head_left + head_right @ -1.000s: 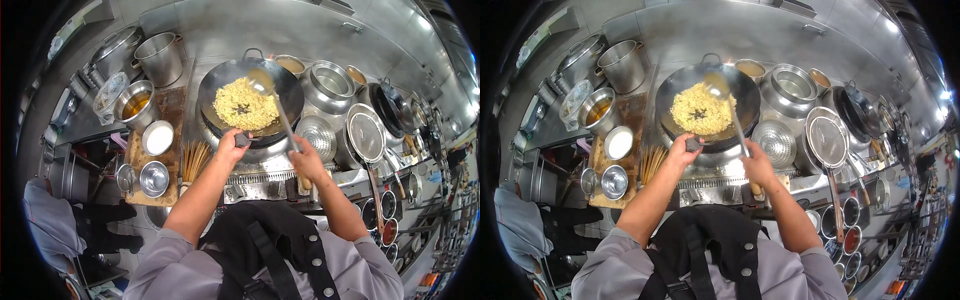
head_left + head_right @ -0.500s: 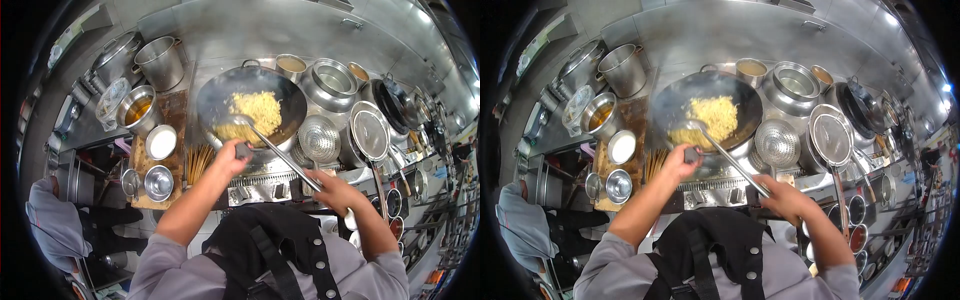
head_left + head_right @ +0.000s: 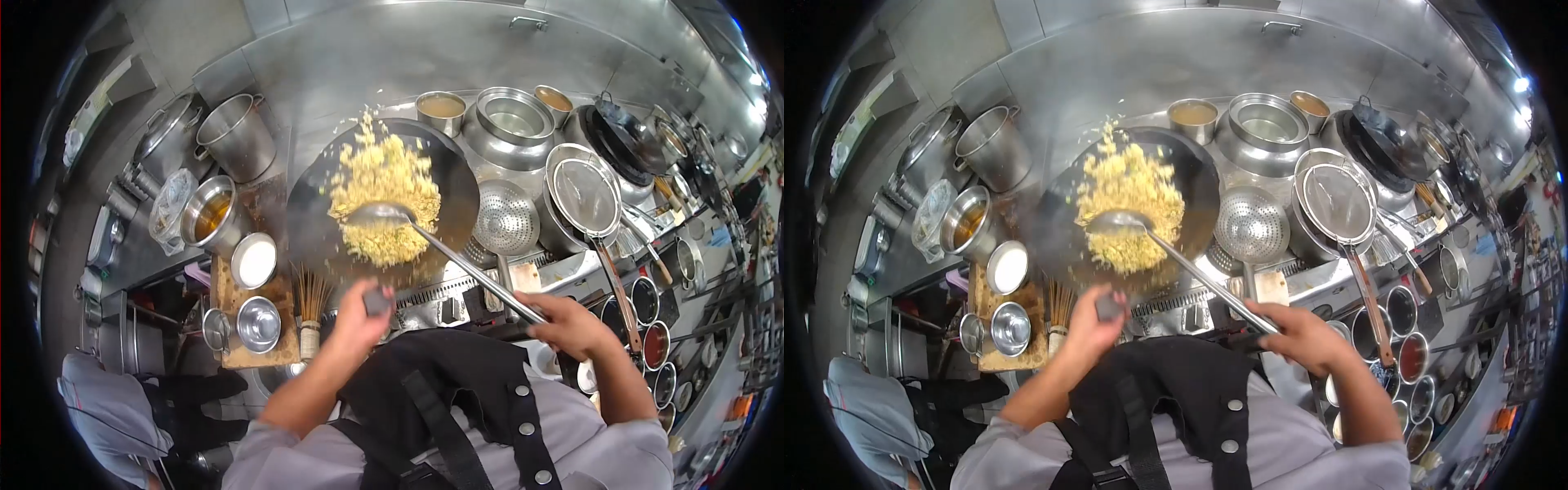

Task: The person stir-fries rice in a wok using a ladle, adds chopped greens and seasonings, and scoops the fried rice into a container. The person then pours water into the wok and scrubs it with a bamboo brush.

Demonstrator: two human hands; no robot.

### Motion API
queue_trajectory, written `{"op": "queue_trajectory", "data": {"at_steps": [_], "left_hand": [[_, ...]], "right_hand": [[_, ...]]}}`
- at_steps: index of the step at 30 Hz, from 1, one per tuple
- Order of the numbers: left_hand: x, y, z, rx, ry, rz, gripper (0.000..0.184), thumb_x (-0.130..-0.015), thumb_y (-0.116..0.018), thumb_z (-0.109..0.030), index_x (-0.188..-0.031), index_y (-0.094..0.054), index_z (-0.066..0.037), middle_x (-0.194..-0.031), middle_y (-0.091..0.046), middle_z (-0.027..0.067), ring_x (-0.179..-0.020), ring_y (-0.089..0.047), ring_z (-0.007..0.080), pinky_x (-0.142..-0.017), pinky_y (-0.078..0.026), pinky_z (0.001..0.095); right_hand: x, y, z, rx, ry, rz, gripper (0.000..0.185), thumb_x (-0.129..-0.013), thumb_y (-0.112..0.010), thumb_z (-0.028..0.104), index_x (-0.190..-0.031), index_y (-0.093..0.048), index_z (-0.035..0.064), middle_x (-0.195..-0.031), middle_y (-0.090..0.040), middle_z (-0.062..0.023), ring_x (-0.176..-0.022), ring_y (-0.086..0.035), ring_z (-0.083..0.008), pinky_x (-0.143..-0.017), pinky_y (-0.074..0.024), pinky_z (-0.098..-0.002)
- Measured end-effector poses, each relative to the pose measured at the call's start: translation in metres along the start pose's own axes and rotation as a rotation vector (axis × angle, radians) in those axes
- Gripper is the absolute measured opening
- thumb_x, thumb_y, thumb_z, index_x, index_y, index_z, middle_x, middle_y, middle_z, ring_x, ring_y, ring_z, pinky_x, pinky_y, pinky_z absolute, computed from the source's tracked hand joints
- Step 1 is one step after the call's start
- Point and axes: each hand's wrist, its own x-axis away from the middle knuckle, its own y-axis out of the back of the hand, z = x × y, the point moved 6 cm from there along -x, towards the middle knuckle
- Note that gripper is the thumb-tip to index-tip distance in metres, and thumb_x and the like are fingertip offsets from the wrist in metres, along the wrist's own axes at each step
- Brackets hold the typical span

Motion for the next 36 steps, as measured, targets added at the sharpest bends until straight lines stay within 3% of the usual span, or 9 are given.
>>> {"op": "queue_trajectory", "data": {"at_steps": [6,8,15,18,22,24,28,32,36], "left_hand": [[-0.113,-0.009,0.002,-0.03,-0.082,0.163,0.013,-0.094,-0.061,-0.004,-0.104,-0.054,-0.002,-0.093,-0.059,0.013,-0.081,-0.062,0.0269,-0.075,-0.057,0.042],[-0.082,0.029,0.029,-0.072,-0.083,0.134,0.012,-0.093,-0.06,-0.003,-0.103,-0.055,-0.001,-0.093,-0.06,0.0132,-0.079,-0.062,0.0269,-0.076,-0.058,0.0429],[-0.022,-0.007,-0.009,-0.055,0.005,0.083,0.011,-0.094,-0.061,-0.01,-0.1,-0.055,-0.003,-0.089,-0.061,0.012,-0.081,-0.062,0.0254,-0.08,-0.055,0.0435],[-0.1,-0.028,-0.018,-0.09,-0.01,0.187,0.014,-0.093,-0.064,-0.009,-0.103,-0.054,-0.004,-0.095,-0.06,0.0118,-0.081,-0.062,0.0245,-0.077,-0.057,0.0416],[-0.092,0.037,0.018,-0.074,-0.053,0.138,0.018,-0.09,-0.064,-0.003,-0.105,-0.054,-0.001,-0.1,-0.057,0.0133,-0.087,-0.061,0.0287,-0.075,-0.058,0.0417],[-0.048,0.08,0.031,-0.158,0.068,0.258,0.018,-0.087,-0.061,0.002,-0.104,-0.055,-0.001,-0.096,-0.057,0.0138,-0.082,-0.061,0.0283,-0.073,-0.058,0.0433],[-0.012,0.031,-0.002,0.036,0.028,0.069,0.011,-0.093,-0.059,-0.006,-0.101,-0.055,0.0,-0.087,-0.061,0.014,-0.078,-0.063,0.0263,-0.07,-0.055,0.0411],[-0.081,-0.037,-0.02,-0.07,-0.021,0.168,0.016,-0.093,-0.062,-0.005,-0.106,-0.053,-0.002,-0.092,-0.059,0.0125,-0.079,-0.063,0.0224,-0.075,-0.058,0.037],[-0.109,0.028,0.016,-0.041,0.012,0.142,0.013,-0.093,-0.061,-0.005,-0.104,-0.055,-0.002,-0.097,-0.059,0.0138,-0.083,-0.062,0.0256,-0.075,-0.058,0.0401]], "right_hand": [[-0.031,0.015,0.004,0.454,0.051,-0.205,0.068,-0.089,-0.071,0.01,-0.153,-0.05,0.022,-0.084,-0.069,-0.0119,-0.065,-0.062,-0.0188,-0.067,-0.0527,-0.0352],[-0.086,0.005,-0.018,0.58,0.458,-0.429,0.064,-0.091,-0.067,0.015,-0.152,-0.049,0.0203,-0.076,-0.064,-0.0167,-0.07,-0.065,-0.0273,-0.073,-0.0538,-0.0425],[0.016,-0.007,-0.017,0.002,0.008,-0.009,0.07,-0.09,-0.07,0.01,-0.155,-0.048,0.023,-0.072,-0.059,-0.0065,-0.063,-0.057,-0.0135,-0.063,-0.0506,-0.0321],[-0.004,-0.005,-0.006,0.265,0.047,-0.079,0.068,-0.092,-0.07,0.013,-0.155,-0.048,0.0255,-0.076,-0.06,-0.0065,-0.062,-0.054,-0.012,-0.061,-0.0488,-0.0324],[-0.101,-0.025,-0.01,0.582,0.341,-0.337,0.066,-0.091,-0.065,0.018,-0.154,-0.047,0.0236,-0.081,-0.067,-0.0243,-0.074,-0.066,-0.0422,-0.071,-0.053,-0.0466],[-0.094,-0.037,-0.005,0.654,0.548,-0.408,0.067,-0.091,-0.067,0.016,-0.154,-0.047,0.0235,-0.077,-0.066,-0.0205,-0.07,-0.066,-0.0337,-0.068,-0.0541,-0.042],[0.012,-0.014,0.008,0.118,0.036,-0.07,0.067,-0.091,-0.069,0.012,-0.154,-0.049,0.0239,-0.069,-0.057,-0.0078,-0.063,-0.056,-0.0127,-0.061,-0.0519,-0.0326],[0.011,-0.01,0.01,0.206,-0.037,-0.069,0.066,-0.091,-0.067,0.01,-0.153,-0.05,0.0241,-0.067,-0.053,-0.0048,-0.062,-0.053,-0.0105,-0.06,-0.0504,-0.0316],[-0.109,-0.024,-0.02,0.631,0.533,-0.413,0.066,-0.089,-0.066,0.016,-0.152,-0.048,0.0234,-0.075,-0.066,-0.0201,-0.068,-0.066,-0.0355,-0.068,-0.054,-0.0474]]}}
